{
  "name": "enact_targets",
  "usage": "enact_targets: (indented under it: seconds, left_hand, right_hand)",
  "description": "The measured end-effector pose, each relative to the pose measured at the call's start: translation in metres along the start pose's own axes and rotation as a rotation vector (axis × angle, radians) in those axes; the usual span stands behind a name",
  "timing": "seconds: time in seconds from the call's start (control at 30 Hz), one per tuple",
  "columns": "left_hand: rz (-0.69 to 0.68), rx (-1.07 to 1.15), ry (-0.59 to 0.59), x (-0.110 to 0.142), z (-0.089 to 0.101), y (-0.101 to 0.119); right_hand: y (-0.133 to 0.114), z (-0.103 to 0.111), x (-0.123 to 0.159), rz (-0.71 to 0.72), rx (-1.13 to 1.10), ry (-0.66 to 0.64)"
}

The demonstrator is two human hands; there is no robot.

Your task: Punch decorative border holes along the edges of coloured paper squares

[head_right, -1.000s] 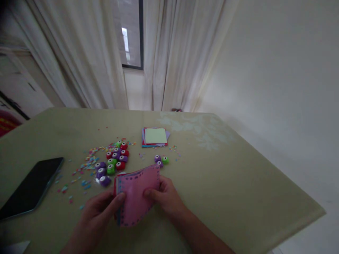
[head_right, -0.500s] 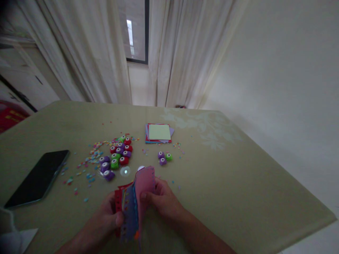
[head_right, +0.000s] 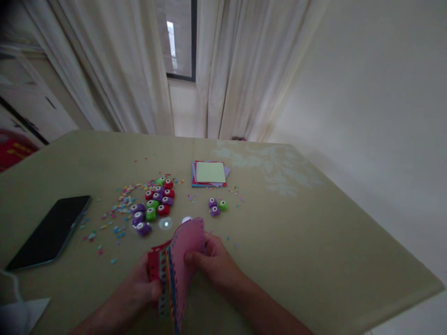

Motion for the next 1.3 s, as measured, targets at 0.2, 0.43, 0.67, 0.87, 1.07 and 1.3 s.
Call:
enact_targets:
  seconds: [0.2,0.43,0.67,0.87,1.07,1.3]
  left_hand:
    - [0.13,0.107,0.22,0.014,0.005,-0.009]
    - [-0.088,-0.242,0.303,0.008,0.01,0.024]
    - [-0.156,-0.376,0.437,0.017,0.024,0.015]
    - [-0.082,-0.243,0.127,0.006,0.009,0.018]
    - [-0.121,-0.201,0.133,0.007,0.013,0.014]
    - [-0.39,-0.539,0.134,0.001,0.007,0.034]
  right_hand:
    - [0.0,-0.002,0.001,-0.021,-0.032,-0.025]
    - [-0.004,0.004,0.0,0.005,-0.04,0.045]
    - [-0.009,0.015,0.001,0.047,0.011,0.151]
    - [-0.011,0.01,0.003,0.017,-0.006,0.098]
    - [-0.01,0.011,0.003,0.012,0.009,0.108]
    - [-0.027,0.021,0.006,0.247,0.29,0.234]
Point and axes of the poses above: each hand's wrist, its own x-axis away from the middle knuckle, its own z-axis out of the back of the hand, y = z × x, the point moved 5 cm from there along -x, towards the middle knuckle, and after that the axes turned 2 degrees about x, right-handed, at the moved point
